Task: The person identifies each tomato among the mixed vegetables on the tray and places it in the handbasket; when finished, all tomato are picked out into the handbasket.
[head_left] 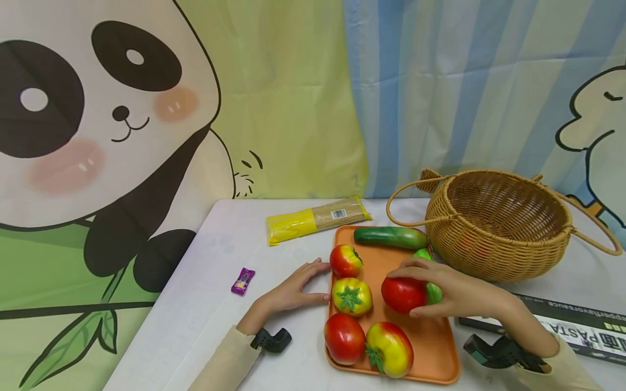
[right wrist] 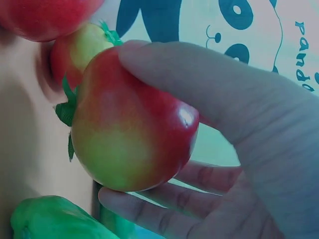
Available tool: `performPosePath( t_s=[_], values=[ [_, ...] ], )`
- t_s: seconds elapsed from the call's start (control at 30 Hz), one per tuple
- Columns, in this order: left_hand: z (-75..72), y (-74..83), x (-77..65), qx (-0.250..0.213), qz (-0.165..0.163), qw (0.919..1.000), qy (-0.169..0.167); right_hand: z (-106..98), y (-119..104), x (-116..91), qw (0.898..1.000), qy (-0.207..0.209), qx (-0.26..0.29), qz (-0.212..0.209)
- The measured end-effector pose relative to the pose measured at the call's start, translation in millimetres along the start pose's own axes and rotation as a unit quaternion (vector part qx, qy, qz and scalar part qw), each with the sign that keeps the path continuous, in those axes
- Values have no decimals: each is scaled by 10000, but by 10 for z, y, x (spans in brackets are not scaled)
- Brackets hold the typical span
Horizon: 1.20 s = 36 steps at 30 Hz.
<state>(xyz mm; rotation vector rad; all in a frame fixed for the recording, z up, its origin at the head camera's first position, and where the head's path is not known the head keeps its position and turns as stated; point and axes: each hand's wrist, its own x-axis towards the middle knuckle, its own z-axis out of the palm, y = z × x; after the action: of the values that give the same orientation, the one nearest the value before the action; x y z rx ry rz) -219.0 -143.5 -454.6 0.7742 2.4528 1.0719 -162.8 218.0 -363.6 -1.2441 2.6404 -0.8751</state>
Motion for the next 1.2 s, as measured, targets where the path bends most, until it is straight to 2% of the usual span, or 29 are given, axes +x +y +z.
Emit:
performPosePath(
  t_s=[0.43,0.7,0.87,1.0,1.2],
  values=[
    [17,9,28,-29,-41,10000,-62,-139,11,-81,9952,890,-404,-90],
    [8,13,4,-26,-86,10000,-4,-296,13,-116,9928,992,-635,210],
    [-7,27,-9,-42,-80,10000,7,-372,32,-123,9901,1186,-736,-112],
    [-9,23,-10,-22,3,10000,-1,-426,51,-119,9840,1446,-951,-428],
    [-7,11,2,-24,21,10000,2,-532,52,-104,9770,1732,-1116,-557]
  ],
)
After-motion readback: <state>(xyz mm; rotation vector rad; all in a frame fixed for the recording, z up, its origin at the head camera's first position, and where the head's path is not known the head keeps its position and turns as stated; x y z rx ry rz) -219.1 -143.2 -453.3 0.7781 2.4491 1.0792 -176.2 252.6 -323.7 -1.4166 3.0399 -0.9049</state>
